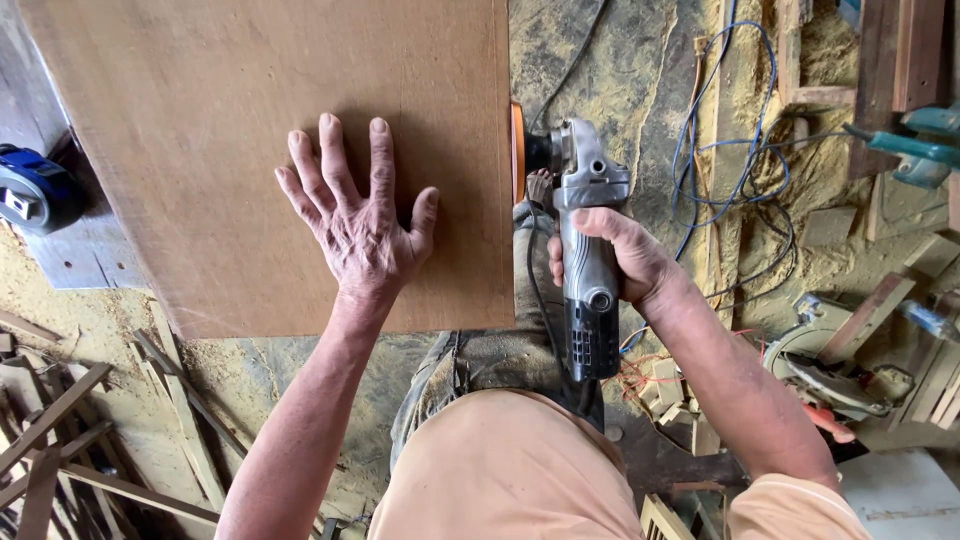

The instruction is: Measuring, marking, and sanding a wooden board using various workshop tools.

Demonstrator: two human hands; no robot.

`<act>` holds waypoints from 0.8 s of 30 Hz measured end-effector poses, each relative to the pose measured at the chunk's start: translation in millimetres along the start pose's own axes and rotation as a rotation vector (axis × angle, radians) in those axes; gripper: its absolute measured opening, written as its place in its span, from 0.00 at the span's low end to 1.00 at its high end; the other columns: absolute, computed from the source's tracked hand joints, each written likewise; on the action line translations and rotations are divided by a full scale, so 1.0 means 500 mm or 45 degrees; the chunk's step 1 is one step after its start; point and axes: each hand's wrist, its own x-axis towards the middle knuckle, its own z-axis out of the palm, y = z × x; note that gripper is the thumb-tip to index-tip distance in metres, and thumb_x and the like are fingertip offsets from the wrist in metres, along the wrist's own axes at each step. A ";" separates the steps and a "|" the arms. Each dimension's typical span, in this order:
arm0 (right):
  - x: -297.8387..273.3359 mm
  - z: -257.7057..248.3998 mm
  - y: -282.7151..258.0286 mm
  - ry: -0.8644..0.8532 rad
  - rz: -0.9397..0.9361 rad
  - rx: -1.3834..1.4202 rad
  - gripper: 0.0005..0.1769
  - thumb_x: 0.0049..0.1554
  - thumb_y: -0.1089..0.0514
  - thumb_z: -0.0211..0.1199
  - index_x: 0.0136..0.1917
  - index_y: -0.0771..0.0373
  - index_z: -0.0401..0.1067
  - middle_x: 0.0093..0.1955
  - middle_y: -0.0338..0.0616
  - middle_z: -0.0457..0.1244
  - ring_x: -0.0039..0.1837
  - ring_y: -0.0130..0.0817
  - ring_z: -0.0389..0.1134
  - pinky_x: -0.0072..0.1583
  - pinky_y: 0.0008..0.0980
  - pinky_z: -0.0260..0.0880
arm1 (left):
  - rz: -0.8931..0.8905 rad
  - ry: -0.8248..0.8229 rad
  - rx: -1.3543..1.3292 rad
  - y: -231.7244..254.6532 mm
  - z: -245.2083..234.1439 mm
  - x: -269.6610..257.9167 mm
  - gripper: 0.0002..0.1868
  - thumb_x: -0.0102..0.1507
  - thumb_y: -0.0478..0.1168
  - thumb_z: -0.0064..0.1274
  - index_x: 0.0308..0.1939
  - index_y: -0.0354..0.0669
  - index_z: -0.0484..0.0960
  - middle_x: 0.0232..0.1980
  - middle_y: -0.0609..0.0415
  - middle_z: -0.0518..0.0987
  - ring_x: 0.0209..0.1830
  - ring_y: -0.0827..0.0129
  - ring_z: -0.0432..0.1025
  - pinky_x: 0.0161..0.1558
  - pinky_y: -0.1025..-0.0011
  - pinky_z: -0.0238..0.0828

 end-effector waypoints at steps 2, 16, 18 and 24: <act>-0.005 -0.010 0.019 -0.005 0.008 0.004 0.20 0.51 0.51 0.68 0.50 0.64 0.67 0.44 0.55 0.68 0.41 0.46 0.71 0.47 0.47 0.77 | 0.009 0.002 0.007 0.000 0.000 0.000 0.38 0.73 0.68 0.40 0.80 0.53 0.63 0.81 0.36 0.53 0.81 0.31 0.44 0.78 0.29 0.40; -0.062 -0.049 0.171 0.015 0.002 -0.002 0.20 0.49 0.52 0.67 0.49 0.68 0.70 0.40 0.55 0.69 0.36 0.49 0.70 0.41 0.43 0.73 | 0.011 0.035 0.062 -0.004 0.004 -0.001 0.37 0.74 0.68 0.39 0.81 0.54 0.63 0.81 0.38 0.52 0.82 0.36 0.44 0.78 0.33 0.38; -0.071 -0.059 0.196 0.016 0.001 0.003 0.20 0.50 0.51 0.67 0.49 0.67 0.69 0.40 0.54 0.69 0.36 0.49 0.70 0.41 0.43 0.73 | 0.007 0.040 0.069 -0.004 0.007 0.001 0.38 0.74 0.69 0.37 0.81 0.55 0.63 0.81 0.39 0.52 0.82 0.37 0.43 0.78 0.33 0.38; -0.092 -0.082 0.260 0.022 0.010 0.025 0.20 0.50 0.51 0.67 0.50 0.66 0.69 0.39 0.55 0.68 0.36 0.49 0.69 0.40 0.42 0.72 | 0.001 0.026 0.075 -0.009 0.009 0.000 0.37 0.75 0.68 0.43 0.82 0.56 0.61 0.82 0.39 0.51 0.82 0.38 0.42 0.79 0.33 0.39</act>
